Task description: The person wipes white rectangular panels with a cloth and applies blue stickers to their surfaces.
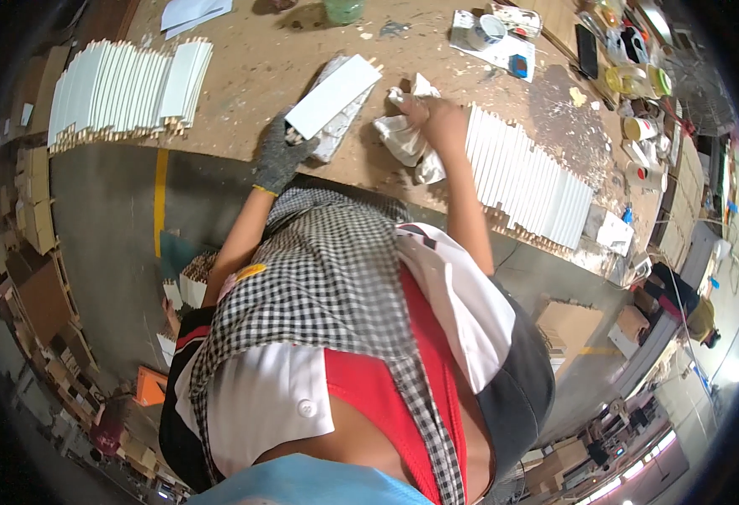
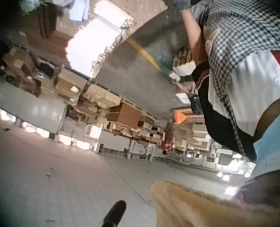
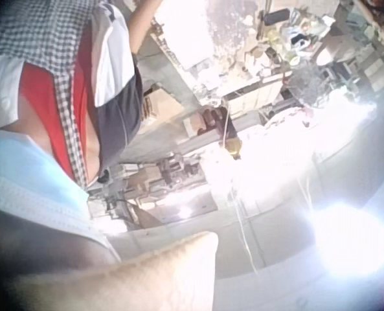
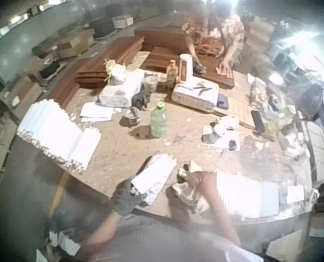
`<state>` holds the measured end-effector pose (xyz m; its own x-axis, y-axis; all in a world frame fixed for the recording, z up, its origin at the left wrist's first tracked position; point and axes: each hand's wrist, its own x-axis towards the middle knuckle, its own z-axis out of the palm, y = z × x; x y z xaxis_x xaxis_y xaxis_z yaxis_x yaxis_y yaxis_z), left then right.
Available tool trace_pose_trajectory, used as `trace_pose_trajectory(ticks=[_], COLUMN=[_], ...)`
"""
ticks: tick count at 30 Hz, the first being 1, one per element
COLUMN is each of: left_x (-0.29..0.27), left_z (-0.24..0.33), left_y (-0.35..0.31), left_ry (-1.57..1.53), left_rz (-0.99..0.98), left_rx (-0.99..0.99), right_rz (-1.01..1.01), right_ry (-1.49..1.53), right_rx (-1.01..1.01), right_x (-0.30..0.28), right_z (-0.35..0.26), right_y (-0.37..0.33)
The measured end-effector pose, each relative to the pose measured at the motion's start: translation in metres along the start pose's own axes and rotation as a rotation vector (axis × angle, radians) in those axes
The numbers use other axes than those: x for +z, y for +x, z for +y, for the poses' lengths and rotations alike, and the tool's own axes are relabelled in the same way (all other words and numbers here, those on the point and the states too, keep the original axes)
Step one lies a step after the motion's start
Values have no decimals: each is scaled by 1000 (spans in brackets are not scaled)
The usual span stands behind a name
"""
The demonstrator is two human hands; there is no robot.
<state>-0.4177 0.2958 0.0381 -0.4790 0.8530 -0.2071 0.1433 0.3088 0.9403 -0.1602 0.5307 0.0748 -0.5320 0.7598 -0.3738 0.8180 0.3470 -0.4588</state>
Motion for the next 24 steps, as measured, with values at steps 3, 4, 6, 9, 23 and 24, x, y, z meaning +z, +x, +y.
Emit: trace_pose_trajectory(ticks=[3, 4, 6, 9, 23, 24], left_x=[-3, -4, -6, -11, -14, -11], left_z=[9, 18, 22, -4, -4, -11], left_y=[2, 3, -2, -6, 7, 8], left_ry=[6, 6, -30, -84, 30, -35], left_rz=[-35, -47, -20, -54, -40, 27], left_rx=[15, -11, 52, -12, -36, -59], right_rz=[164, 245, 160, 205, -146, -157], right_ry=[-462, -422, -231, 546, 559, 767], right_rx=[-84, -121, -51, 63, -161, 164], right_x=[65, 71, 55, -15, 20, 10], right_z=[-35, -28, -17, -98, -77, -73], right_y=[-64, -65, -55, -55, -100, -104])
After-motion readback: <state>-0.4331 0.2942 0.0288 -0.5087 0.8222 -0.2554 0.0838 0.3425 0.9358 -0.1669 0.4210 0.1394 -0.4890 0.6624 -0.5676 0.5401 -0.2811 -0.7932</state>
